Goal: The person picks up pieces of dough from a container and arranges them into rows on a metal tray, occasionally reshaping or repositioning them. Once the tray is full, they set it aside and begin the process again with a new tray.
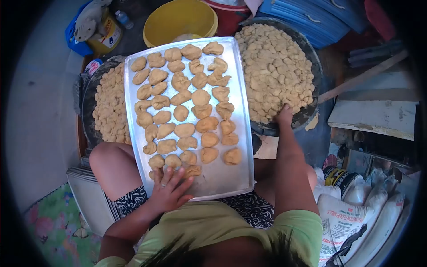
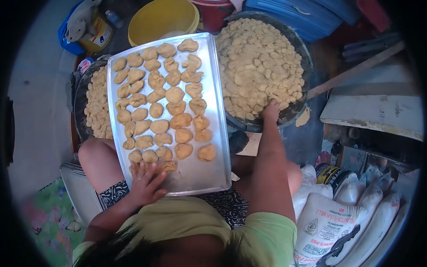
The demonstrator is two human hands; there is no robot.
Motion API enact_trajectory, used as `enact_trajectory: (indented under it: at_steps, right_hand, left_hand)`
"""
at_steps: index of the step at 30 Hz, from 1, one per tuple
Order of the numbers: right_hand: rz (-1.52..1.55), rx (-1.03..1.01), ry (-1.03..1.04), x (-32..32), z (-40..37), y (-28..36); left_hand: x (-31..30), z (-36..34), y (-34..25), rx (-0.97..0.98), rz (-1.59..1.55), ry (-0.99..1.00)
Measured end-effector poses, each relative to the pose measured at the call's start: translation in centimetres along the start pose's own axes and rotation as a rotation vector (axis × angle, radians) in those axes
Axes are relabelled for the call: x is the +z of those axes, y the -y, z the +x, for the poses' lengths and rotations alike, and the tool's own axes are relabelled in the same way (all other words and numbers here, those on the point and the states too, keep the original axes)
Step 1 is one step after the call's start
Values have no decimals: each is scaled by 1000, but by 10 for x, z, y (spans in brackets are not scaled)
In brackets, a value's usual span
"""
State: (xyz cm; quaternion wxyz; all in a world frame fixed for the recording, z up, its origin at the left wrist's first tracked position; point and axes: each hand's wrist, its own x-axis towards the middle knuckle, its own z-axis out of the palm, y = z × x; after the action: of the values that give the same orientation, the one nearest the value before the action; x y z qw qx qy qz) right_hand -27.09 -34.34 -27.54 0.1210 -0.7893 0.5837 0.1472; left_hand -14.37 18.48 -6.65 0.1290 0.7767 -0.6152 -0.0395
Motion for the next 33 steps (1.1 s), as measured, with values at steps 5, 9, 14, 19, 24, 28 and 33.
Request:
enact_trajectory:
  at_steps: [5, 9, 14, 19, 24, 28, 33]
  right_hand:
    - [173, -146, -56, -4, 15, -19]
    - [502, -109, -113, -35, 21, -37]
    - [1417, -357, 117, -151, -67, -1]
    - [1232, -724, 154, -207, -274, 73]
    - [693, -1183, 183, -147, -407, 109]
    - [562, -1271, -115, -140, -406, 115]
    - [953, -1075, 398, -135, -377, 126]
  left_hand:
    - [-5, 21, -9, 31, -92, -36]
    - [-13, 20, -10, 57, -194, -101]
    - [-25, 26, -12, -33, -661, -190]
    - [-31, 50, -44, -445, -1920, -158]
    - [-36, 49, -53, -470, -2318, -171]
    - [-21, 43, -41, -738, -2427, -107]
    - [-7, 42, -30, -552, -2487, 78]
